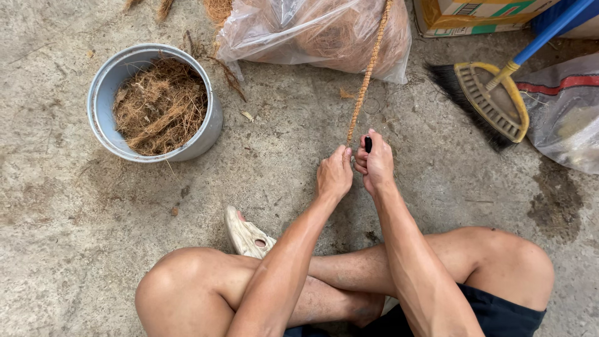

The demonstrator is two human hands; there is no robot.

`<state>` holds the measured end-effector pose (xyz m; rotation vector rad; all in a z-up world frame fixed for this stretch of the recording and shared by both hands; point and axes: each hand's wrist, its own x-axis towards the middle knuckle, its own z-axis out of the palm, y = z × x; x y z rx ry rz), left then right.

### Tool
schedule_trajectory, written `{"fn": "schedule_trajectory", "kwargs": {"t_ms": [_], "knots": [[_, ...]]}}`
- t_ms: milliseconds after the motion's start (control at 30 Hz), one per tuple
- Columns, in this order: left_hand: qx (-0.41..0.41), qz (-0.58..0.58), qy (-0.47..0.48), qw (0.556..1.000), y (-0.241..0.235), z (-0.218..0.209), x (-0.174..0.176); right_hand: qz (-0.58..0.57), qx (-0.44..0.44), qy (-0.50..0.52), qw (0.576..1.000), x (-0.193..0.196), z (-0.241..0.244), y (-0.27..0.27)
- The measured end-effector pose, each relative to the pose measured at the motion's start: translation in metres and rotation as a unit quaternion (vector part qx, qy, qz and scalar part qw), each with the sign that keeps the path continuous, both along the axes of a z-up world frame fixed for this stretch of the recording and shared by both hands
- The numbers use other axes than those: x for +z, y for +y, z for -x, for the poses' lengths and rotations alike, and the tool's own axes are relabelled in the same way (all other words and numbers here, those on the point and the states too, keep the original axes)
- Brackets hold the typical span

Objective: The person wraps coconut fiber around a stick and secures it with thread to create a plant support pole.

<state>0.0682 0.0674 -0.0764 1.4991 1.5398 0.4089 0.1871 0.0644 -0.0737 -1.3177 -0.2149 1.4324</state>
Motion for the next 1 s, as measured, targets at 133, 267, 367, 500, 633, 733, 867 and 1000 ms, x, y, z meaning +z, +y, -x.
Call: {"fn": "schedule_trajectory", "kwargs": {"t_ms": [133,267,367,500,633,733,867,1000], "knots": [[0.022,0.005,0.019,1.000,-0.003,-0.009,-0.004,-0.031,-0.031,0.007,0.999,0.002,0.002,-0.008],[0.038,-0.029,0.011,0.999,-0.006,-0.018,-0.012,-0.027,-0.050,0.014,0.998,0.005,-0.003,-0.016],[0.029,-0.032,0.017,0.999,-0.008,-0.019,-0.014,-0.032,-0.052,0.001,0.998,0.009,-0.002,-0.020],[0.024,-0.010,0.017,1.000,-0.005,-0.018,-0.011,-0.025,-0.060,-0.004,0.998,0.013,-0.002,-0.022],[0.026,-0.018,0.015,0.999,-0.006,-0.018,-0.006,-0.031,-0.064,0.002,0.998,0.017,-0.002,-0.027],[0.026,-0.016,0.015,0.999,-0.006,-0.018,-0.004,-0.030,-0.067,0.000,0.997,0.019,-0.002,-0.029],[0.014,0.012,0.017,1.000,-0.006,-0.017,-0.004,-0.036,-0.066,0.014,0.997,0.021,-0.001,-0.033],[0.019,0.031,0.013,0.999,-0.004,-0.012,-0.014,-0.012,-0.024,0.007,1.000,0.013,-0.004,-0.031]]}}
